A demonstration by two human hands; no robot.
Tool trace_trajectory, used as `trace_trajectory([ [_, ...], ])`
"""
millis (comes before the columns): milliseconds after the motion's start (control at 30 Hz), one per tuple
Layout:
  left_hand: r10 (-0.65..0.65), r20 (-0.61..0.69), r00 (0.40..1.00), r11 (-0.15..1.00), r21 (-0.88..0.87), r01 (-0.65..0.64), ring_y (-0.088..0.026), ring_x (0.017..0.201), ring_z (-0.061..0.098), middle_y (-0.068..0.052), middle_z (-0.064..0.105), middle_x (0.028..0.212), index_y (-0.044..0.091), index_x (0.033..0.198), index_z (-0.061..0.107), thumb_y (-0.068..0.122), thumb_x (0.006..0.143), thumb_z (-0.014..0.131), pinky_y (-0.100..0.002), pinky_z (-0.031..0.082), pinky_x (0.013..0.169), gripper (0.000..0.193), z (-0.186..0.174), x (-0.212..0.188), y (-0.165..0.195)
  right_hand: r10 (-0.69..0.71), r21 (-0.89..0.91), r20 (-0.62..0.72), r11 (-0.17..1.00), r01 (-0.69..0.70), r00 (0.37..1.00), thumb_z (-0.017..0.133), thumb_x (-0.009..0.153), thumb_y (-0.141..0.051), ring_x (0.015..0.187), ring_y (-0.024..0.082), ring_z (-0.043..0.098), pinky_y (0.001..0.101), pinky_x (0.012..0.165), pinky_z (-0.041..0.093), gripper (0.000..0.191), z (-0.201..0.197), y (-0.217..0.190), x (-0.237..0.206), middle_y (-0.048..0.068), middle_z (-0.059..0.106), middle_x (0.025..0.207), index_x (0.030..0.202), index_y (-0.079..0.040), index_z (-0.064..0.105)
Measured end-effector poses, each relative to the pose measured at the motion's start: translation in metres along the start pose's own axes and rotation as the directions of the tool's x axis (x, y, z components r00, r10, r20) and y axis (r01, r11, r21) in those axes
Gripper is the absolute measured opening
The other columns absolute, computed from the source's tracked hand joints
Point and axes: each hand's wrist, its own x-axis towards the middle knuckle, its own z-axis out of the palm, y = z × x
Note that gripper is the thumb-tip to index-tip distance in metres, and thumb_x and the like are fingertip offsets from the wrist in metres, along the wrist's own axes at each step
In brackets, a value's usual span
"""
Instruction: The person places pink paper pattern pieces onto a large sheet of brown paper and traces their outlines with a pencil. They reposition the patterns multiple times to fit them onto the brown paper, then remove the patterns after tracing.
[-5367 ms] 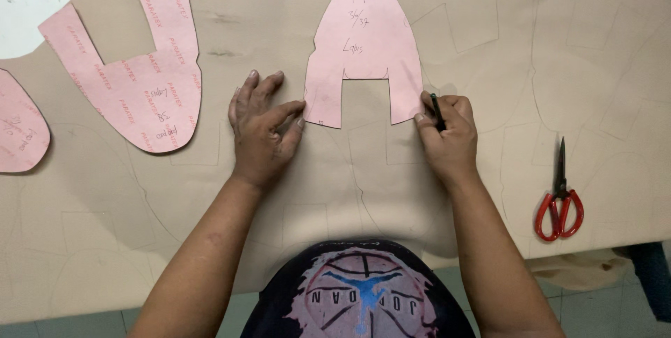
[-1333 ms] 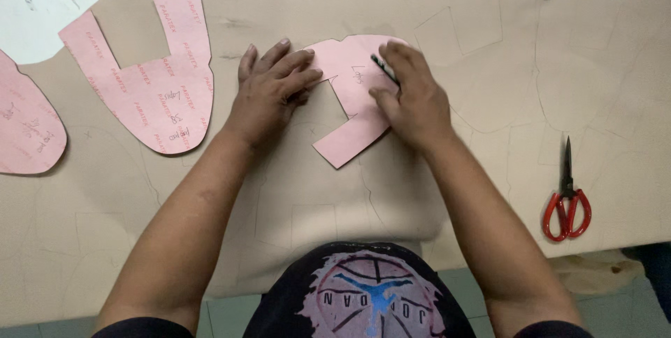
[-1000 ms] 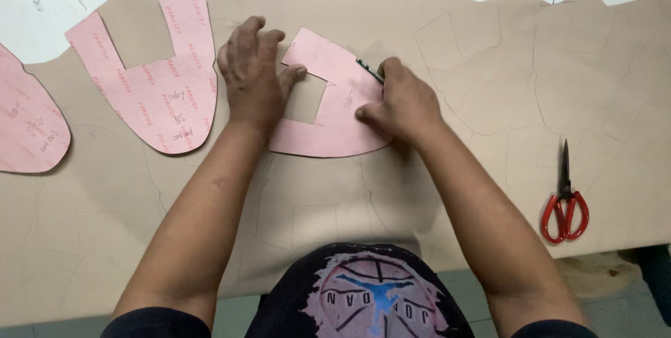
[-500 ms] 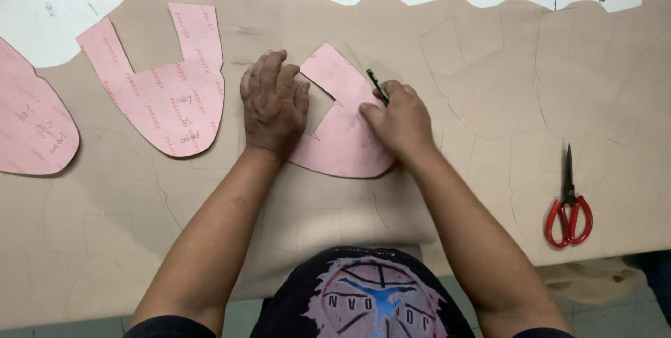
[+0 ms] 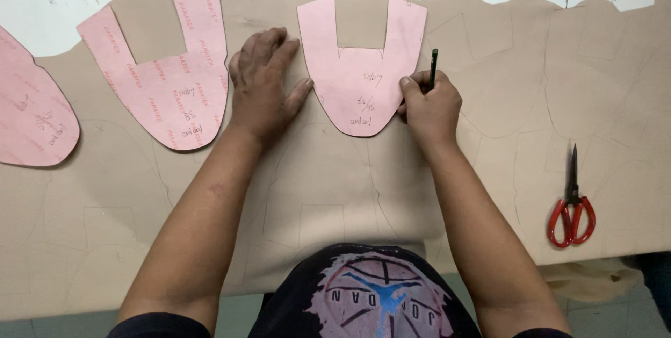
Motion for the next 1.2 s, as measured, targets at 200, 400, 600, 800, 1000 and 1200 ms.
trace_trajectory([
  [200,0.027,0.056,0.998,1.0,0.014,-0.028,-0.033,0.153,0.019,-0.009,0.04,0.159,0.017,0.136,0.061,0.041,0.081,0.084,-0.053,0.006,0.121,0.065,-0.011,0.018,-0.006,-0.018,-0.081,0.027,0.997,0.02,0.999,0.068,0.093,-0.017,0.055,0.011,0.061,0.03,0.054,0.051,0.019,-0.004,0.005,-0.003,0.005,0.067,0.07,0.102,0.0,0.069],
  [400,0.0,0.149,0.989,1.0,0.008,-0.001,-0.026,0.155,0.015,-0.005,0.034,0.164,0.019,0.147,0.052,0.055,0.066,0.089,-0.049,0.004,0.125,0.096,-0.021,0.036,-0.01,-0.165,-0.203,0.075,0.963,0.177,0.983,0.07,0.093,-0.018,0.078,0.015,0.066,0.0309,0.074,0.053,0.026,-0.009,0.024,-0.001,0.004,0.066,0.098,0.113,-0.003,0.074],
  [600,0.027,0.212,0.977,0.999,0.016,-0.031,-0.028,0.156,0.005,-0.006,0.021,0.169,0.017,0.157,0.038,0.057,0.057,0.093,-0.048,0.002,0.124,0.121,-0.029,0.05,-0.013,-0.165,-0.258,0.213,0.941,0.219,0.963,0.074,0.087,-0.019,0.099,0.014,0.063,0.0281,0.09,0.051,0.041,-0.023,0.036,0.003,0.0,0.061,0.105,0.127,-0.01,0.07],
  [800,-0.045,0.233,0.971,0.998,-0.029,0.053,-0.026,0.157,0.0,-0.003,0.017,0.171,0.02,0.158,0.037,0.058,0.047,0.096,-0.047,-0.001,0.126,0.131,-0.028,0.053,-0.013,-0.168,-0.289,0.159,0.934,0.208,0.973,0.076,0.088,-0.019,0.093,0.014,0.061,0.0295,0.087,0.051,0.041,-0.016,0.034,-0.001,0.001,0.06,0.1,0.129,-0.015,0.072],
  [1000,-0.052,0.239,0.97,0.996,-0.053,0.067,-0.026,0.158,-0.001,-0.003,0.019,0.171,0.021,0.156,0.039,0.054,0.048,0.095,-0.046,-0.001,0.128,0.127,-0.032,0.056,-0.014,-0.173,-0.372,0.154,0.902,0.22,0.973,0.076,0.089,-0.023,0.087,0.015,0.06,0.0312,0.081,0.05,0.042,-0.014,0.029,-0.001,0.0,0.059,0.098,0.131,-0.019,0.071],
  [1200,-0.092,0.253,0.963,0.995,-0.004,0.096,-0.028,0.156,-0.005,-0.003,0.022,0.169,0.022,0.153,0.044,0.052,0.051,0.097,-0.053,-0.01,0.124,0.118,-0.034,0.061,-0.013,-0.241,-0.343,0.124,0.9,0.27,0.963,0.077,0.088,-0.024,0.088,0.015,0.062,0.032,0.082,0.05,0.039,-0.012,0.032,-0.001,0.0,0.061,0.1,0.127,-0.017,0.07],
])
